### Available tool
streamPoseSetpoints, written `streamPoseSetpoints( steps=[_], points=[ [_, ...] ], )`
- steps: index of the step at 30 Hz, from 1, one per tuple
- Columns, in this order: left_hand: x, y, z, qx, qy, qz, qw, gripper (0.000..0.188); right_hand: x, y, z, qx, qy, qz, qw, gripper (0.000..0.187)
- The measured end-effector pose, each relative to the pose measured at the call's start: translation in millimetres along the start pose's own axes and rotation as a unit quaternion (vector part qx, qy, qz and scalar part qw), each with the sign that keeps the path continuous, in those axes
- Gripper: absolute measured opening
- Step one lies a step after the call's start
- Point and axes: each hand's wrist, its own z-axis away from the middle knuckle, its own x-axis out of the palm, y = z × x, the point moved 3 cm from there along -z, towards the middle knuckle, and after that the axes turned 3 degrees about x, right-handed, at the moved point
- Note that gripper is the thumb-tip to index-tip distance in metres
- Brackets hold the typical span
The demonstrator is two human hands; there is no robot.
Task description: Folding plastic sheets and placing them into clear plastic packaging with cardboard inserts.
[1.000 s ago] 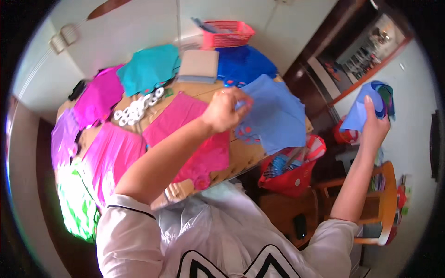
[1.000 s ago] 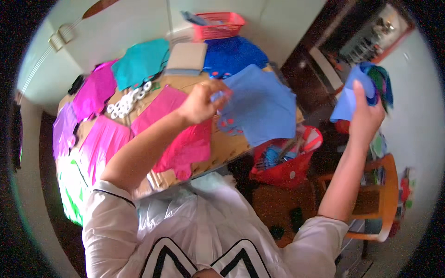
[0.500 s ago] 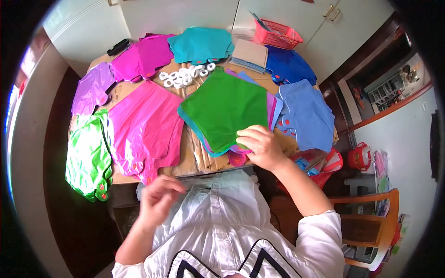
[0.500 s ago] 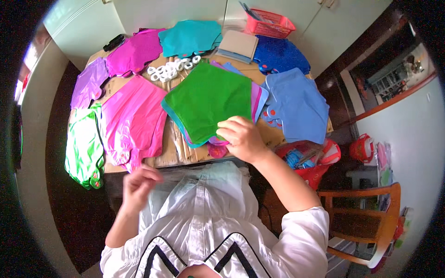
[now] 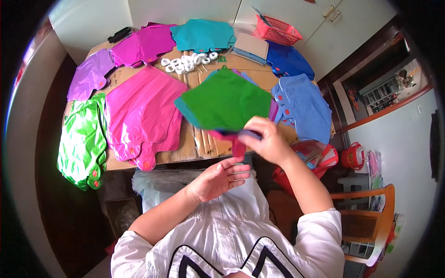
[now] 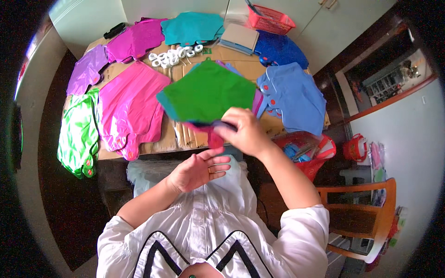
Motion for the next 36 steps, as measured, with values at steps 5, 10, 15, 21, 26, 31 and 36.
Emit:
streamPoseSetpoints(
  steps=[5,10,15,21,26,31,36],
  points=[
    [7,-7,3,0.029,0.004,0.039,0.999,0.091,10,-36,43,-0.102,-0.105,0.160,0.976,0.062],
    [2,-16,2,-0.033,0.132,0.047,0.990,0.064,18,-42,67,-0.122,-0.145,0.112,0.975,0.059],
    [-1,-13,-1,-0.106,0.218,0.040,0.969,0.023,3,-33,73,-0.128,-0.010,0.012,0.992,0.028],
    [9,-3,5,-0.118,0.157,0.016,0.980,0.016,-38,41,101,0.340,0.171,-0.163,0.910,0.043],
    [12,-6,10,-0.157,0.087,-0.034,0.983,0.025,-6,40,89,0.375,0.061,-0.455,0.805,0.039],
    [16,1,11,-0.150,0.140,0.041,0.978,0.024,9,30,89,0.316,0.087,-0.412,0.850,0.040],
    [10,-10,10,-0.154,0.232,-0.060,0.959,0.012,-8,29,78,0.319,0.081,-0.417,0.847,0.039]
  ],
)
